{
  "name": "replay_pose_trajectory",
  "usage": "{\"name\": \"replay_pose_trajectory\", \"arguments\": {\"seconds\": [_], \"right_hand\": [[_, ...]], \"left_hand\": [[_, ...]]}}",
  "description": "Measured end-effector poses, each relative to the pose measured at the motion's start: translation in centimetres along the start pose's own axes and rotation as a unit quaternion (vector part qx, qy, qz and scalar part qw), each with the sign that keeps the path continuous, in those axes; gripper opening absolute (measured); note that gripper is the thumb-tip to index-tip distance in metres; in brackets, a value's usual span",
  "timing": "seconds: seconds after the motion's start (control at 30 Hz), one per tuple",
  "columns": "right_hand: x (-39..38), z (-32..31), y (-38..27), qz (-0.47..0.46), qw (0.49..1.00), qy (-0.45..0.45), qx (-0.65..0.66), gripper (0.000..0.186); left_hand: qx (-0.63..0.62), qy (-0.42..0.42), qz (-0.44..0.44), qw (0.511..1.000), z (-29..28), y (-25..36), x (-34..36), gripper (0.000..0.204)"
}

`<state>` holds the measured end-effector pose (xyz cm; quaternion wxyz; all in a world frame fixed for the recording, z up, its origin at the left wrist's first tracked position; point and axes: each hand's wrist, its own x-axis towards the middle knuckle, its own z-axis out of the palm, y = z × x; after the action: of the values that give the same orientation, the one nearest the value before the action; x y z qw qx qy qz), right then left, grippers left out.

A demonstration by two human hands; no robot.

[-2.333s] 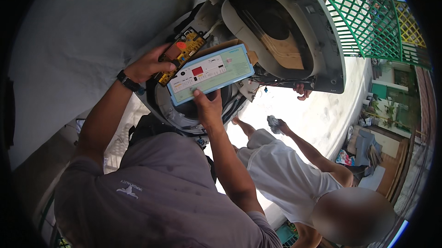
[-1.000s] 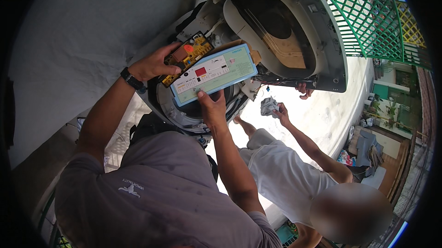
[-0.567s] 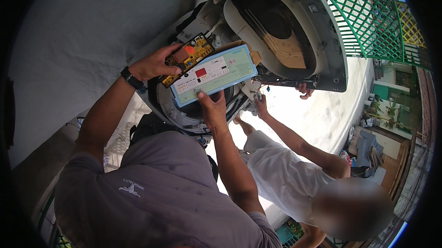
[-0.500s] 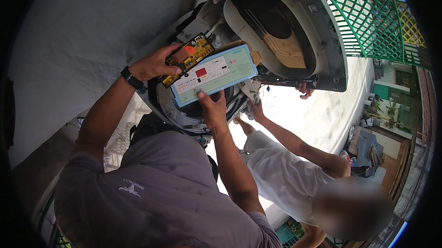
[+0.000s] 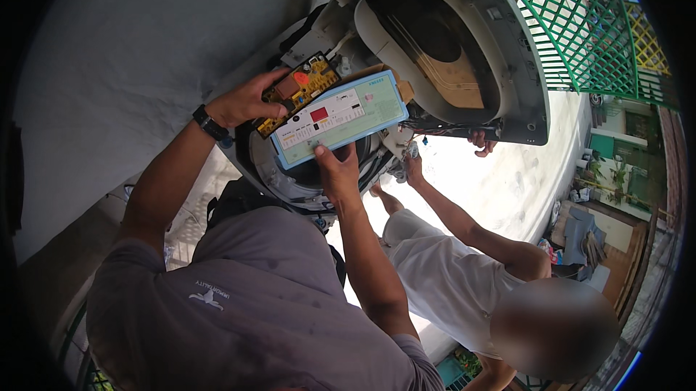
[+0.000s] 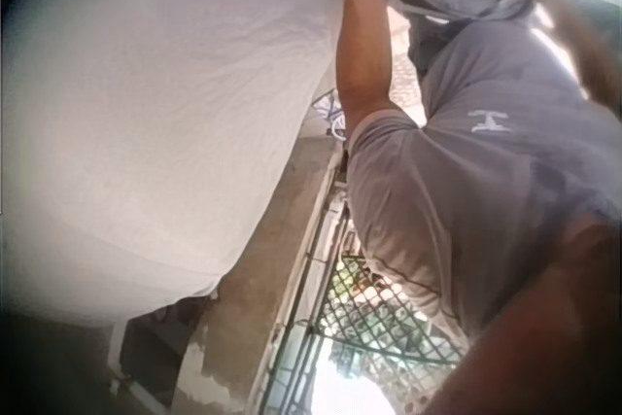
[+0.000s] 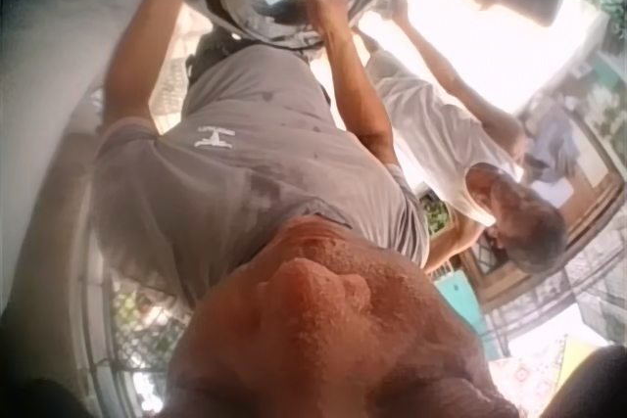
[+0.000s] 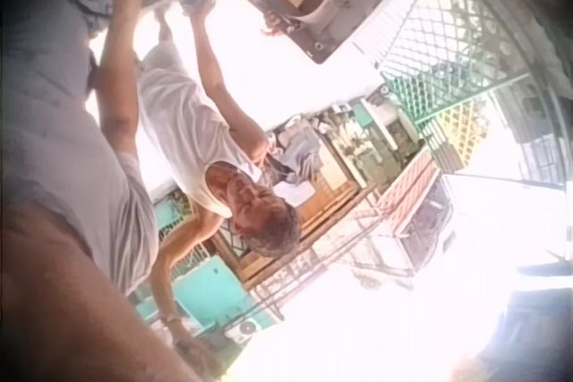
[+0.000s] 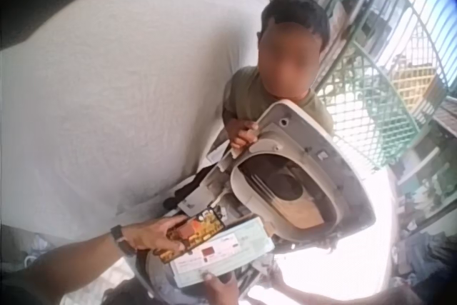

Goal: The person disconnects electrical wiring using pliers and handles circuit boards while repairing the internal components of an open washing machine.

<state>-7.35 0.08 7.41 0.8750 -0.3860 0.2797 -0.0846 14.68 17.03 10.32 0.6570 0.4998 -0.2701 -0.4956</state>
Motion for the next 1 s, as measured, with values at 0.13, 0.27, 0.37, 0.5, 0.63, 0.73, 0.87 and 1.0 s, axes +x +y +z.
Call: {"name": "replay_pose_trajectory", "arguments": {"seconds": [0.13, 0.27, 0.37, 0.5, 0.63, 0.73, 0.87, 1.0], "right_hand": [[0.00, -0.13, 0.08, 0.001, 1.000, 0.003, 0.007, 0.076], [0.04, -0.34, 0.02, -0.004, 1.000, -0.017, 0.013, 0.076], [-0.05, -0.67, 0.05, -0.006, 1.000, -0.022, 0.012, 0.075], [-0.12, -0.58, -0.13, -0.012, 0.999, -0.031, 0.008, 0.075], [-0.19, -0.69, -0.23, -0.011, 0.999, -0.032, 0.006, 0.074], [-0.12, -0.76, -0.27, -0.013, 0.999, -0.040, 0.005, 0.072], [-0.15, -0.84, -0.39, -0.015, 0.999, -0.044, -0.005, 0.069], [-0.25, -0.40, -0.59, -0.017, 0.999, -0.048, -0.001, 0.069]], "left_hand": [[-0.004, 0.016, 0.016, 1.000, -0.16, -0.94, 0.10, 0.081], [-0.019, 0.012, 0.018, 1.000, 0.13, -0.50, 0.09, 0.077], [-0.024, 0.019, 0.013, 0.999, 0.30, -0.33, -0.07, 0.077], [-0.023, 0.029, 0.015, 0.999, 0.30, -0.53, -0.09, 0.077], [-0.032, 0.028, 0.007, 0.999, 0.49, -0.22, -0.14, 0.078], [-0.029, 0.031, 0.007, 0.999, 0.33, -0.43, -0.10, 0.079], [-0.032, 0.035, 0.006, 0.999, 0.43, -0.45, -0.08, 0.079], [-0.034, 0.023, 0.012, 0.999, 0.41, -0.21, -0.11, 0.078]]}}
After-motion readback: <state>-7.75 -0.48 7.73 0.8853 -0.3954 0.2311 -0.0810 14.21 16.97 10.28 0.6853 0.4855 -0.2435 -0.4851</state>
